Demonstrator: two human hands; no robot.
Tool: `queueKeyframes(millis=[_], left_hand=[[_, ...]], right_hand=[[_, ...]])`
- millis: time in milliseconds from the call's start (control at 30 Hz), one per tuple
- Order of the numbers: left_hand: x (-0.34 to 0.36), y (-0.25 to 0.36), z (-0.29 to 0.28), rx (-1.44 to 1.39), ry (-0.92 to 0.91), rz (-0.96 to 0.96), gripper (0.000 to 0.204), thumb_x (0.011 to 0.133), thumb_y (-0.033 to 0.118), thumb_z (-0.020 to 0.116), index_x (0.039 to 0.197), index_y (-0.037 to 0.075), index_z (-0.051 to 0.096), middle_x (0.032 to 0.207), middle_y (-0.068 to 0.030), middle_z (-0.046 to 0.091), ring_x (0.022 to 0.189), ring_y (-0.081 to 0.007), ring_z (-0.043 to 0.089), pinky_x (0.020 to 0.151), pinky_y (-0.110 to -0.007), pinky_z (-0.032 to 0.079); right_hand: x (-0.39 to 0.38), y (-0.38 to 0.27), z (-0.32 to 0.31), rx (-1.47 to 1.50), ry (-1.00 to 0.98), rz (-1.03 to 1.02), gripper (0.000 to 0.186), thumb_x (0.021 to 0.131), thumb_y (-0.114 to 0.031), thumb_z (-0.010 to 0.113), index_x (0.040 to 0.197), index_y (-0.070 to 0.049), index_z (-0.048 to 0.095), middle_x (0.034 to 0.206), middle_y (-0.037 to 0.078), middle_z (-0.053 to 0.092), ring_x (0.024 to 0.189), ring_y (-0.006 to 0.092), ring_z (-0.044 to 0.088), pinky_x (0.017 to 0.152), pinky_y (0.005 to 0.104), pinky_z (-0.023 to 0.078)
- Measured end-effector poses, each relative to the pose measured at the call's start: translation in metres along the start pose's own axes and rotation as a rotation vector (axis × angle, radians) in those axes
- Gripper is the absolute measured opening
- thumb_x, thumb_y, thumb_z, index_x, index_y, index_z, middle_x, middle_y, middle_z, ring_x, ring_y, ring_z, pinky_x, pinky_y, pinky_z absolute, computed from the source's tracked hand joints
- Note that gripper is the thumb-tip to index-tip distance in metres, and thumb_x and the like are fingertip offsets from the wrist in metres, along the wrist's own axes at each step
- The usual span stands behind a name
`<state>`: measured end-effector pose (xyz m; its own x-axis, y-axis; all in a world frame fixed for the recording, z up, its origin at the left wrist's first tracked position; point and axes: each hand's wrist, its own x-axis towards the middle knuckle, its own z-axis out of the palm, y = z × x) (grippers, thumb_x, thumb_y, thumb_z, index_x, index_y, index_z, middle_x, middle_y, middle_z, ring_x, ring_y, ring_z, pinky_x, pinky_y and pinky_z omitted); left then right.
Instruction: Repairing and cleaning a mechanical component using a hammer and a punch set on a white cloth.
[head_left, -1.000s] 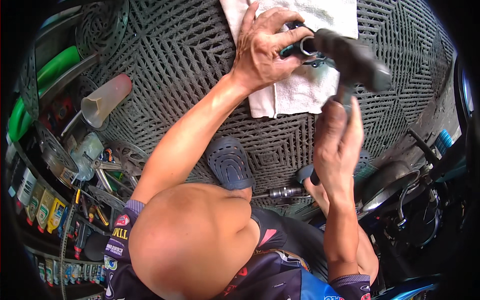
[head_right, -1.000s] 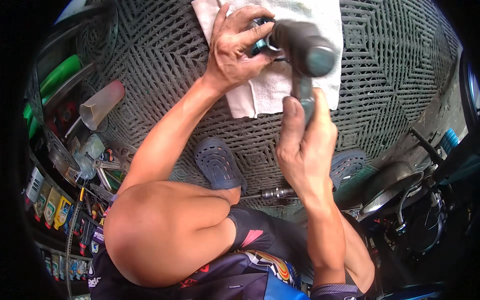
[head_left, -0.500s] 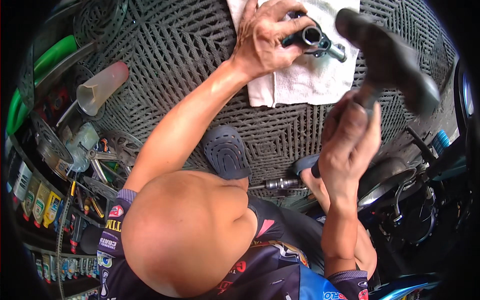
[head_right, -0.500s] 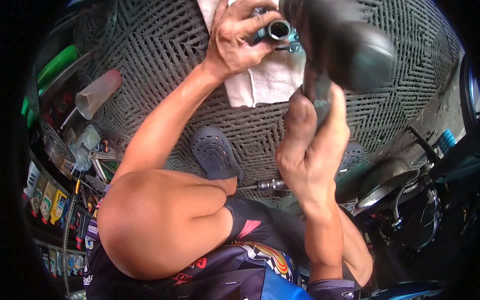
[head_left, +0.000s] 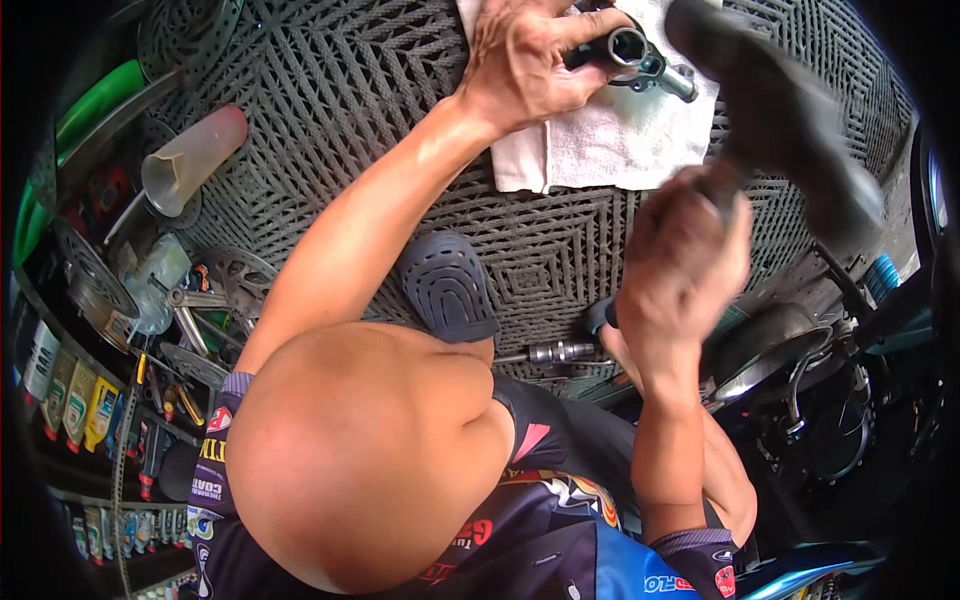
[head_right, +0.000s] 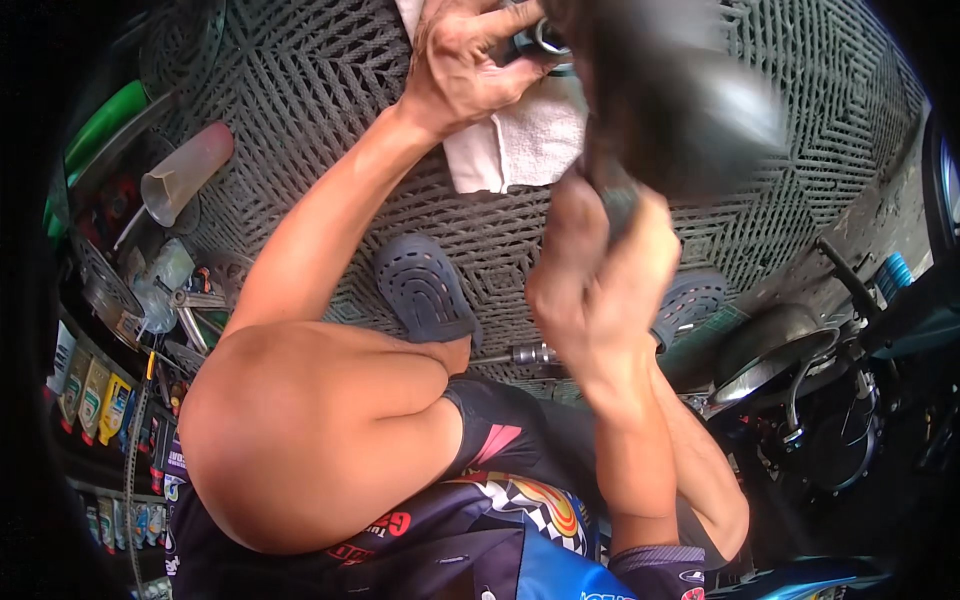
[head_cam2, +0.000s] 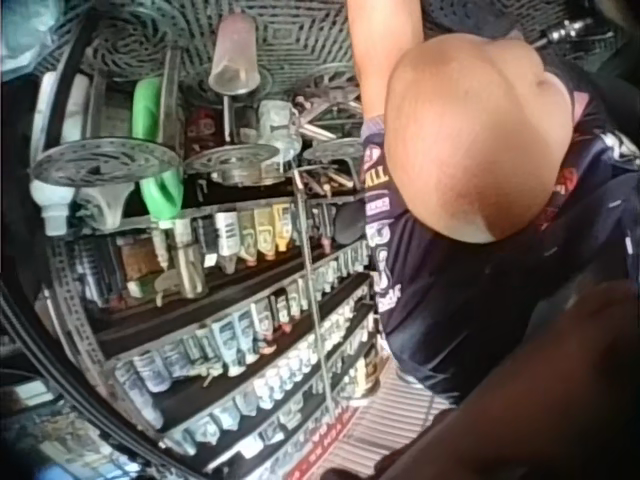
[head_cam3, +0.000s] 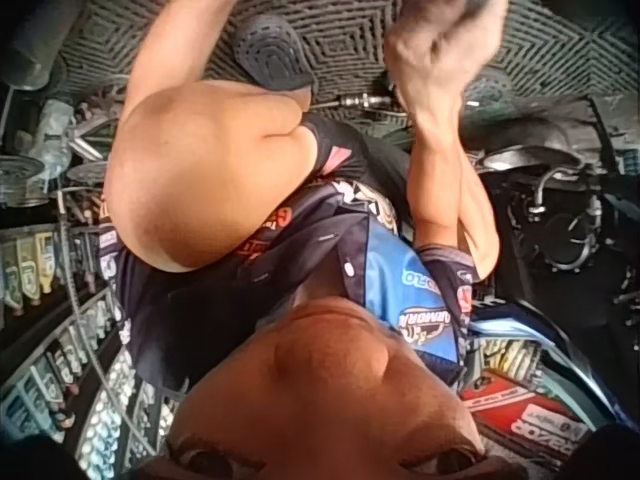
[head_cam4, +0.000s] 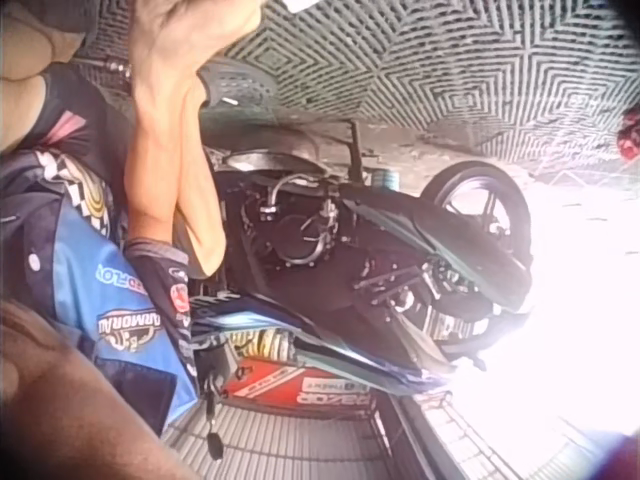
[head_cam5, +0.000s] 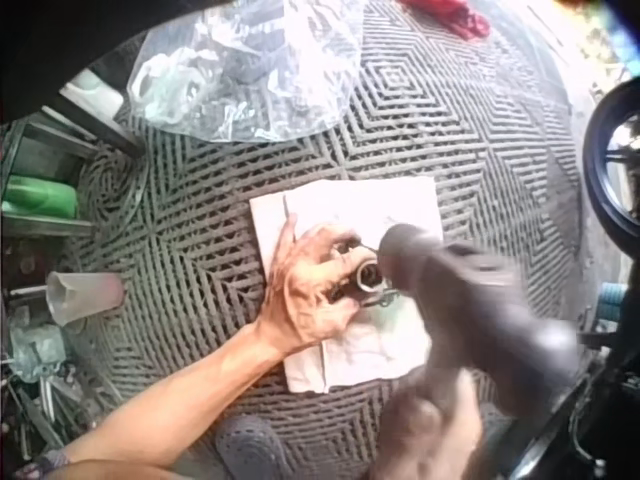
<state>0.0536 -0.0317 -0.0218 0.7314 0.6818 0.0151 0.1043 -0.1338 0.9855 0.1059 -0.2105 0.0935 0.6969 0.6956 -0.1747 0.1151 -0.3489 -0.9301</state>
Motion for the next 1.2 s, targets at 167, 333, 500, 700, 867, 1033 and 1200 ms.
queueKeyframes(millis=[167, 333, 500, 700, 867, 1033, 1200], left_hand=[[-0.009, -0.009, 0.004, -0.058, 0.014, -0.011, 0.039, 0.081, 0.021, 0.08, 0.118, 0.012, 0.075, 0.123, -0.0077, 0.07, 0.124, -0.0296, 0.062, 0.111, -0.054, 0.037], [0.002, -0.001, 0.0, -0.106, 0.034, -0.05, 0.038, 0.083, 0.02, 0.08, 0.119, 0.011, 0.075, 0.122, -0.0074, 0.07, 0.123, -0.0288, 0.062, 0.11, -0.053, 0.038], [-0.003, -0.013, 0.004, -0.172, 0.048, -0.059, 0.037, 0.084, 0.02, 0.079, 0.119, 0.011, 0.075, 0.122, -0.0072, 0.071, 0.122, -0.0279, 0.063, 0.11, -0.051, 0.039], [0.001, 0.001, 0.0, -0.231, 0.063, -0.135, 0.035, 0.086, 0.02, 0.079, 0.12, 0.011, 0.075, 0.122, -0.0069, 0.071, 0.122, -0.0268, 0.064, 0.11, -0.05, 0.04], [-0.006, -0.005, -0.001, -0.291, 0.077, -0.134, 0.034, 0.087, 0.019, 0.078, 0.12, 0.01, 0.075, 0.122, -0.0066, 0.072, 0.121, -0.0259, 0.064, 0.109, -0.048, 0.041], [0.005, -0.005, -0.001, -0.341, 0.066, -0.14, 0.033, 0.089, 0.019, 0.077, 0.121, 0.01, 0.074, 0.121, -0.0064, 0.072, 0.12, -0.025, 0.065, 0.109, -0.047, 0.042], [0.0, -0.012, 0.005, -0.416, 0.035, -0.103, 0.032, 0.091, 0.019, 0.077, 0.121, 0.009, 0.074, 0.121, -0.0061, 0.072, 0.12, -0.0241, 0.065, 0.108, -0.045, 0.043]], right_hand=[[0.0, 0.011, 0.012, -0.163, -0.054, 0.407, 0.032, 0.109, -0.026, 0.056, 0.113, 0.005, 0.055, 0.062, 0.015, 0.054, 0.051, 0.0198, 0.05, 0.05, 0.0377, 0.041], [-0.005, -0.012, 0.004, -0.048, 0.045, 0.132, 0.03, 0.109, -0.025, 0.051, 0.114, 0.004, 0.055, 0.074, 0.0, 0.054, 0.062, 0.0071, 0.046, 0.053, 0.0259, 0.038], [0.014, 0.014, 0.005, -0.225, -0.093, 0.367, 0.032, 0.107, -0.027, 0.058, 0.113, 0.004, 0.055, 0.065, 0.017, 0.057, 0.054, 0.0215, 0.053, 0.052, 0.0384, 0.044], [0.006, -0.003, -0.004, -0.198, -0.008, 0.112, 0.03, 0.108, -0.023, 0.056, 0.123, 0.003, 0.055, 0.071, 0.008, 0.06, 0.058, 0.0118, 0.053, 0.052, 0.0308, 0.043], [0.003, -0.001, -0.002, -0.18, -0.1, 0.325, 0.028, 0.108, -0.026, 0.058, 0.111, 0.001, 0.055, 0.062, 0.014, 0.058, 0.051, 0.0189, 0.056, 0.051, 0.036, 0.045], [0.004, 0.023, 0.008, -0.326, -0.084, 0.214, 0.03, 0.107, -0.026, 0.059, 0.112, 0.003, 0.056, 0.07, 0.024, 0.063, 0.058, 0.0394, 0.065, 0.054, 0.0427, 0.048], [-0.011, 0.028, -0.017, -0.149, -0.002, 0.382, 0.03, 0.109, -0.029, 0.055, 0.11, 0.001, 0.056, 0.069, 0.014, 0.06, 0.059, 0.0181, 0.054, 0.054, 0.0386, 0.044]])
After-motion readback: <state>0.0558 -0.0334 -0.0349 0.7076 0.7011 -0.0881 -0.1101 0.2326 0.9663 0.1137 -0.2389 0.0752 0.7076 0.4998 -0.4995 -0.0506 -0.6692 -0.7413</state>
